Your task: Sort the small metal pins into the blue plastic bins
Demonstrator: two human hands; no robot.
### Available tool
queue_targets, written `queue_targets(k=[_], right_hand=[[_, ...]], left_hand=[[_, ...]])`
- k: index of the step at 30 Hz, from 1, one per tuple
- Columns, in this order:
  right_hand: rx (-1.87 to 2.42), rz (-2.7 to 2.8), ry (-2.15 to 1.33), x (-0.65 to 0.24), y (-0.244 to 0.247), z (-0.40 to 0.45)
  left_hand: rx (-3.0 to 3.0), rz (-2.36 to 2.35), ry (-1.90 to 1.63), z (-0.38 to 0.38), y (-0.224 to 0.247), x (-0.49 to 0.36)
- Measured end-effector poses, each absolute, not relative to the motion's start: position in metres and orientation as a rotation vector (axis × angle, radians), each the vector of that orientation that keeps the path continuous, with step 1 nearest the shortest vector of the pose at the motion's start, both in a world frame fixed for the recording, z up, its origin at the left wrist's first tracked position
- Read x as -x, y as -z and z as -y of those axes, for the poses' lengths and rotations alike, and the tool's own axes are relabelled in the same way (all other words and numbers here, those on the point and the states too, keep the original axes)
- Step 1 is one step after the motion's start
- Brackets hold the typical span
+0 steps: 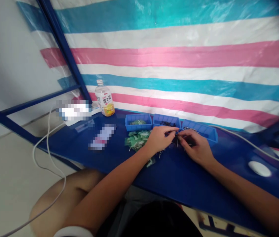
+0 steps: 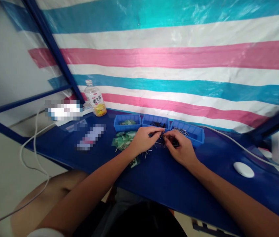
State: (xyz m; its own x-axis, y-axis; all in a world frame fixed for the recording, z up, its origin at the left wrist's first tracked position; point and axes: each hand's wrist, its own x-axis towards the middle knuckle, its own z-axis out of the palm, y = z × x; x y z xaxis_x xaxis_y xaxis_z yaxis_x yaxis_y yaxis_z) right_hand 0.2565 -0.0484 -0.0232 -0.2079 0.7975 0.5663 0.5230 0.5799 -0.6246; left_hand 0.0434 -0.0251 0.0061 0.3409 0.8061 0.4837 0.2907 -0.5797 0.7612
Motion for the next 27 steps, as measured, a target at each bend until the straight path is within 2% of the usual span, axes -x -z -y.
queue_targets(k=[11, 19, 27], right_hand=[[1.022, 1.997, -0.215, -0.250, 0.014, 0.050], [1.118, 1.897, -0.299, -0.250, 0.012, 0.051], [1.166, 1.891, -0.259, -0.255, 0.017, 0.047]], left_hand=[[-1.805, -0.875, -1.364, 0.022, -0.003, -0.045], [-2.230, -0.957, -1.163, 0.019, -0.006, -0.040], [-2.165, -1.038, -1.166, 0.021, -0.013, -0.040]])
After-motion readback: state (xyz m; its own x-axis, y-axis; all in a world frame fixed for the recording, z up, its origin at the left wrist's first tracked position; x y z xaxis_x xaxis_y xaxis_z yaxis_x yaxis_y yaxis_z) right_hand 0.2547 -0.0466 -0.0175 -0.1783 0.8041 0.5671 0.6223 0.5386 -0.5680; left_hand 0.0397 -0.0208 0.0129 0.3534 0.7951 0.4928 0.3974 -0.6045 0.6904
